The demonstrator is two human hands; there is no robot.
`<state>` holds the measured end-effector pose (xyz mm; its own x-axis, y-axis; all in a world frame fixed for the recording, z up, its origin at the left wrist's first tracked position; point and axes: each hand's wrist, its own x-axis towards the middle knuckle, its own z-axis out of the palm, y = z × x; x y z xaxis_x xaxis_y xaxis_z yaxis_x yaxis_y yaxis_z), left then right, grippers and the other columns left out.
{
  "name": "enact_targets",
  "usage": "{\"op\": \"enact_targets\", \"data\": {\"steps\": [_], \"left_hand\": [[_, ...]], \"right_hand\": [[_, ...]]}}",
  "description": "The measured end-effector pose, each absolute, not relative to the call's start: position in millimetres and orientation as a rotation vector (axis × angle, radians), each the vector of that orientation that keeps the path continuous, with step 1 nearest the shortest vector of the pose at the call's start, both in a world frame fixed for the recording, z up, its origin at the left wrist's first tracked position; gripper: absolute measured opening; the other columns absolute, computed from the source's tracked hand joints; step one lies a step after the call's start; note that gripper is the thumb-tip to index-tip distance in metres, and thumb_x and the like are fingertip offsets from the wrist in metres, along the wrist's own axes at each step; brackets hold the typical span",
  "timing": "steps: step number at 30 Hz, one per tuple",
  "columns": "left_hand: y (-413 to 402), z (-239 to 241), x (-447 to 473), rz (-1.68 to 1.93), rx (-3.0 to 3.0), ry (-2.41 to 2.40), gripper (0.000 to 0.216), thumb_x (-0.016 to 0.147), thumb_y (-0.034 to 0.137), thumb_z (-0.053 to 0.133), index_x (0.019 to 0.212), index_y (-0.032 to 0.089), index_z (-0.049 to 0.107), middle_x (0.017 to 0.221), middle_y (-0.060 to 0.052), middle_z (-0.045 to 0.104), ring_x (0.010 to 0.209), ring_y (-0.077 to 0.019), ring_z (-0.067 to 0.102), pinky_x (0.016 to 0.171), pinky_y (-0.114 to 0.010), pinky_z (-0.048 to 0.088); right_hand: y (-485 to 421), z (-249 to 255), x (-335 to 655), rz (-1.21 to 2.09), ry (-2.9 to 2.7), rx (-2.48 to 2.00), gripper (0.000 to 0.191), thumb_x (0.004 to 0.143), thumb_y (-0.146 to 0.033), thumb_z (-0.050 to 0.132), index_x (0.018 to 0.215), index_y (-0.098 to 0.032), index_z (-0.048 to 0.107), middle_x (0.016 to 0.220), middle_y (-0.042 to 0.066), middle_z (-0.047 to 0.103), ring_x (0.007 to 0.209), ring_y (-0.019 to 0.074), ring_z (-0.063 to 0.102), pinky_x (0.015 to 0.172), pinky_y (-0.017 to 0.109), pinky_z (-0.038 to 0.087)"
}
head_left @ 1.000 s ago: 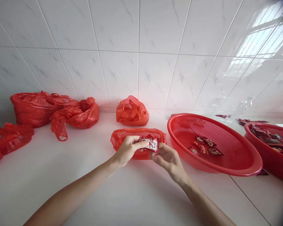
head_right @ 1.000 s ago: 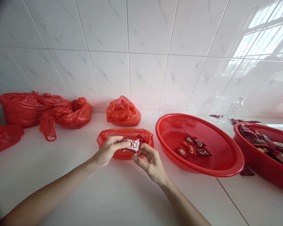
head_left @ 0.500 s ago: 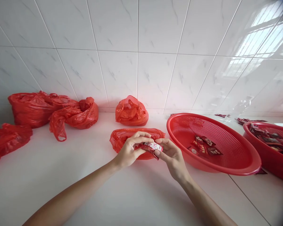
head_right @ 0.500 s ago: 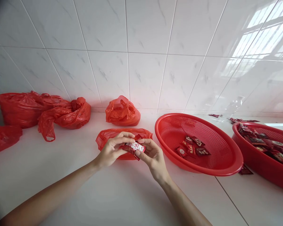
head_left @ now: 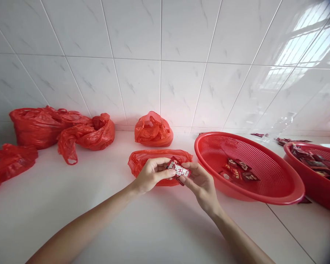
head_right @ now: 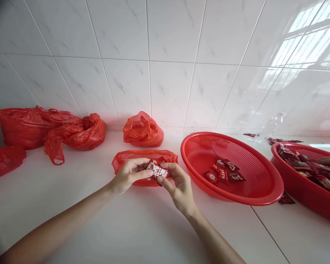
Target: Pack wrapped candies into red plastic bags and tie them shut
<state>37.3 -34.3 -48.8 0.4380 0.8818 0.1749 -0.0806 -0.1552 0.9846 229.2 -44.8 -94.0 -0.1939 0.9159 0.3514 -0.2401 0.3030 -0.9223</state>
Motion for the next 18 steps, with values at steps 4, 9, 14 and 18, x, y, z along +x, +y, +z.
{"op": "enact_targets", "data": {"steps": [4, 9, 14, 18], "left_hand": [[-32.0, -51.1, 35.2, 1.035, 1.406, 0.761, 0.028, 0.091, 0.038, 0.063, 0.103, 0.013, 0.072, 0.091, -0.008, 0.072, 0.083, -0.0210, 0.068, 0.077, -0.033, 0.056], [-30.5, -51.8, 32.7, 1.030, 1.435, 0.775, 0.028, 0.093, 0.038, 0.060, 0.097, 0.014, 0.073, 0.085, -0.006, 0.068, 0.078, -0.0173, 0.063, 0.073, -0.030, 0.053], [-30.4, -52.7, 30.6, 1.023, 1.472, 0.815, 0.029, 0.094, 0.040, 0.060, 0.102, 0.015, 0.073, 0.089, -0.005, 0.068, 0.082, -0.0174, 0.062, 0.078, -0.030, 0.050], [-30.1, -51.6, 29.9, 1.014, 1.503, 0.824, 0.030, 0.094, 0.040, 0.060, 0.103, 0.015, 0.073, 0.092, -0.006, 0.068, 0.086, -0.0184, 0.062, 0.079, -0.030, 0.050]], "right_hand": [[-44.8, -91.5, 230.0, 1.282, -1.339, -0.665, 0.029, 0.083, -0.032, 0.077, 0.107, -0.024, 0.064, 0.100, 0.006, 0.072, 0.085, 0.0195, 0.066, 0.074, 0.035, 0.057], [-44.9, -92.3, 230.5, 1.315, -1.333, -0.638, 0.028, 0.083, -0.030, 0.076, 0.107, -0.025, 0.064, 0.100, 0.004, 0.072, 0.083, 0.0179, 0.066, 0.074, 0.034, 0.057], [-44.7, -91.9, 230.7, 1.318, -1.330, -0.639, 0.028, 0.083, -0.027, 0.077, 0.108, -0.025, 0.065, 0.102, 0.004, 0.071, 0.082, 0.0160, 0.065, 0.074, 0.032, 0.056], [-44.8, -91.1, 230.6, 1.307, -1.337, -0.646, 0.028, 0.082, -0.029, 0.077, 0.107, -0.024, 0.065, 0.102, 0.004, 0.071, 0.082, 0.0167, 0.065, 0.074, 0.033, 0.057]]}}
